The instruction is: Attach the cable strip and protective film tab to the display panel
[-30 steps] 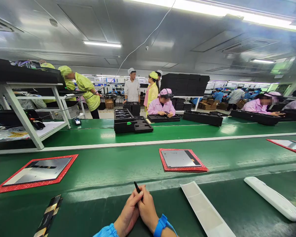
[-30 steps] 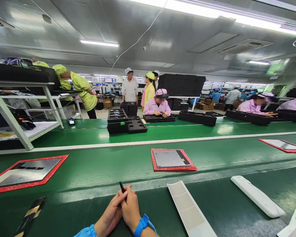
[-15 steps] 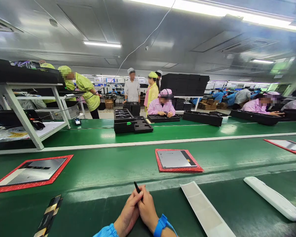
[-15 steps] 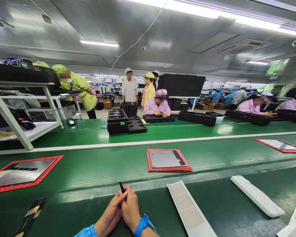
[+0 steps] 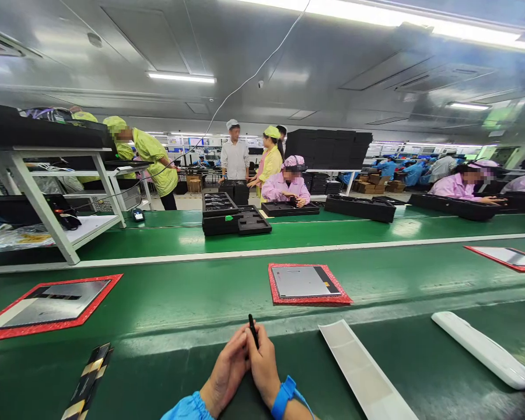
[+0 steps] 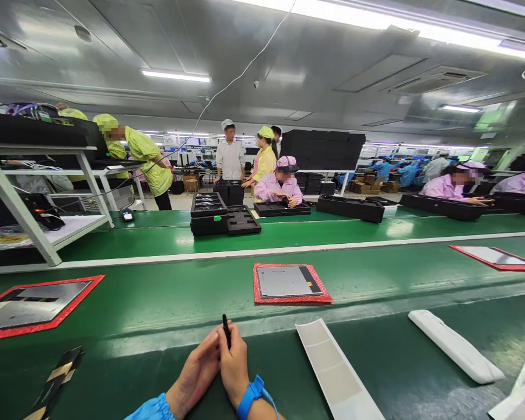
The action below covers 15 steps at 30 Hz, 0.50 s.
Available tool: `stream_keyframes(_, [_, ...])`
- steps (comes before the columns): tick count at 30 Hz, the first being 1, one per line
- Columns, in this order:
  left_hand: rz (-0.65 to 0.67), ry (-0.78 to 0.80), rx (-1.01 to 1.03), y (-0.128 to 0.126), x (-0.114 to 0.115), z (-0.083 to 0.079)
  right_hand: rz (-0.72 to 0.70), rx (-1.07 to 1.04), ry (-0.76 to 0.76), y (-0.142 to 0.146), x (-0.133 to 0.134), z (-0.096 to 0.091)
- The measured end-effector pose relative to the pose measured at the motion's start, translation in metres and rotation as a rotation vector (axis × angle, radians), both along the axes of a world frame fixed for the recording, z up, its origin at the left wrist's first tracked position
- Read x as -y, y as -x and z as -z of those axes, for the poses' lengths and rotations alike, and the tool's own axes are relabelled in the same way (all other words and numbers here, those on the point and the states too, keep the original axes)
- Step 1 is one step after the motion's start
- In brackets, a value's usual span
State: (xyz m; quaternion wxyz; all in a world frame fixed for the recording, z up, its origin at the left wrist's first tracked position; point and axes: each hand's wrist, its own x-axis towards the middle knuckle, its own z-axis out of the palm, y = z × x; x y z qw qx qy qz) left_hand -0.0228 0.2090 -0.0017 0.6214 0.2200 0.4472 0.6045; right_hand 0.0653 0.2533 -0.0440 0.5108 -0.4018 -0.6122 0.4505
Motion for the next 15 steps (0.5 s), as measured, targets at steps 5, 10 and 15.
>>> stream_keyframes(5, [-0.136,0.224,-0.341,0.026,-0.045,-0.037,0.07,-0.06,0.022,0.0,-0.002,-0.004])
stream_keyframes(10, [0.052,0.446,-0.541,0.027,-0.127,-0.068,0.12,-0.09,0.056,-0.004,0.013,0.0])
stream_keyframes(15, [0.155,0.48,-0.711,-0.004,-0.185,-0.075,0.163,-0.1,0.074,-0.019,0.024,0.008])
